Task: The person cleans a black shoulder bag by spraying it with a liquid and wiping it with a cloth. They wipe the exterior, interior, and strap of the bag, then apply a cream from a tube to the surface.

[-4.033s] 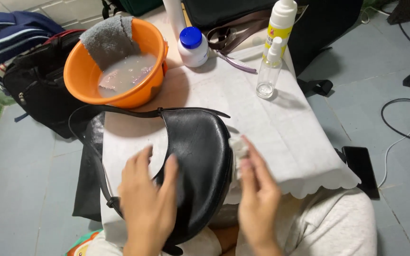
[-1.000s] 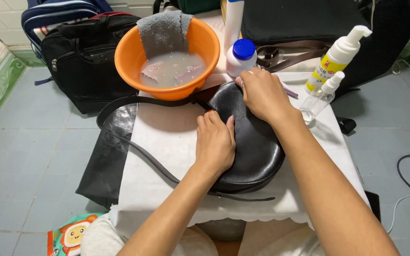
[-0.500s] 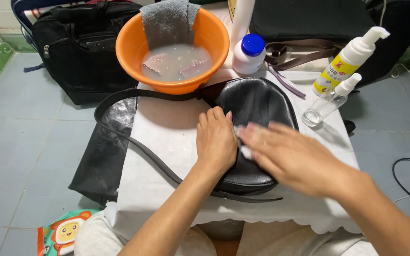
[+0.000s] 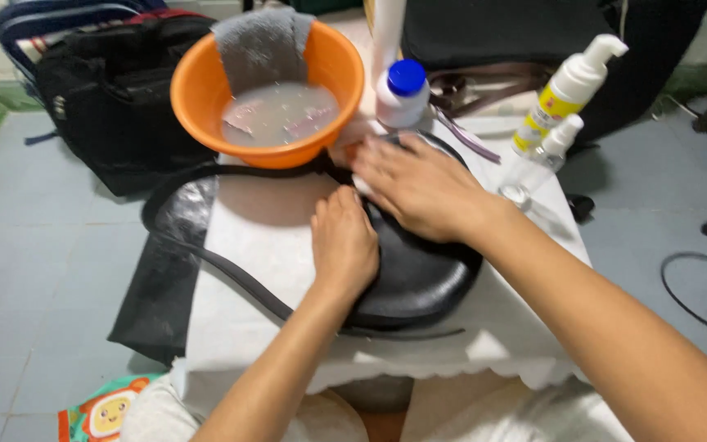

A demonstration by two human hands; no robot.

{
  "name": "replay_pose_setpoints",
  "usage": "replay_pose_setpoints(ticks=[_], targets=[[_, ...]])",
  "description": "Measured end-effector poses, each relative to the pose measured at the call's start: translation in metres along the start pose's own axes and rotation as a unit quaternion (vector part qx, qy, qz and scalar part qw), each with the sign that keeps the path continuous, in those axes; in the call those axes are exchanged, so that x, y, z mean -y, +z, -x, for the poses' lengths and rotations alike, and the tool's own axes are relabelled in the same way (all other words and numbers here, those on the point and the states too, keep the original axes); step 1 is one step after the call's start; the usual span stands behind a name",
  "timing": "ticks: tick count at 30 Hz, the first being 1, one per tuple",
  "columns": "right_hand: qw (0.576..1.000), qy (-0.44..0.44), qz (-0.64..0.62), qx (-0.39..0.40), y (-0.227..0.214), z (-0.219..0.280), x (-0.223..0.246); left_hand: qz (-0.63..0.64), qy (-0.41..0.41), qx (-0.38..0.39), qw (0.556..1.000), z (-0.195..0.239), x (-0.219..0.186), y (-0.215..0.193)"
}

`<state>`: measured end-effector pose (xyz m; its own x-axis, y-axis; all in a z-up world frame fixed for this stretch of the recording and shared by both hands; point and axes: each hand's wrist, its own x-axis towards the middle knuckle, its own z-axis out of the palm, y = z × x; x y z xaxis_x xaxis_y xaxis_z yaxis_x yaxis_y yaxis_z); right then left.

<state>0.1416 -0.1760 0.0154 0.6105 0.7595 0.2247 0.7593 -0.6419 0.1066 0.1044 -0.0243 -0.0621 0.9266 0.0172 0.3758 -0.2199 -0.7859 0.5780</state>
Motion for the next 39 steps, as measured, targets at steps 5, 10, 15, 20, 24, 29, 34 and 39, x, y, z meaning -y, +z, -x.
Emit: replay_pose_setpoints(ticks=[5, 10, 15, 20, 24, 29, 34, 39], targets=[[0.998, 0.058, 0.033, 0.003, 0.006, -0.007, 0.015, -0.024, 0.035, -0.001, 0.999, 0.002, 0.001, -0.007], [0.990, 0.084, -0.111, 0.023, -0.060, 0.068, 0.085, -0.053, 0.031, 0.012, 0.998, -0.001, 0.004, 0.004], [0.960, 0.092, -0.264, -0.004, -0.081, 0.094, 0.092, -0.069, 0.033, -0.008, 0.997, 0.001, 0.003, 0.008], [0.977, 0.203, -0.047, -0.033, -0.057, 0.074, 0.040, -0.041, 0.011, 0.011, 0.999, -0.001, 0.000, 0.000], [0.982, 0.188, -0.029, -0.006, -0.053, 0.072, 0.099, -0.039, 0.016, 0.009, 0.999, -0.001, -0.002, -0.003], [0.978, 0.181, -0.074, -0.078, -0.055, 0.089, 0.105, -0.046, 0.003, 0.015, 0.999, -0.002, 0.000, -0.001], [0.960, 0.278, -0.009, 0.018, -0.045, 0.052, 0.059, -0.070, 0.011, 0.032, 0.997, -0.002, -0.002, -0.004], [0.962, 0.266, 0.030, 0.049, -0.040, 0.040, 0.097, -0.104, 0.017, 0.046, 0.993, 0.001, 0.004, 0.003]])
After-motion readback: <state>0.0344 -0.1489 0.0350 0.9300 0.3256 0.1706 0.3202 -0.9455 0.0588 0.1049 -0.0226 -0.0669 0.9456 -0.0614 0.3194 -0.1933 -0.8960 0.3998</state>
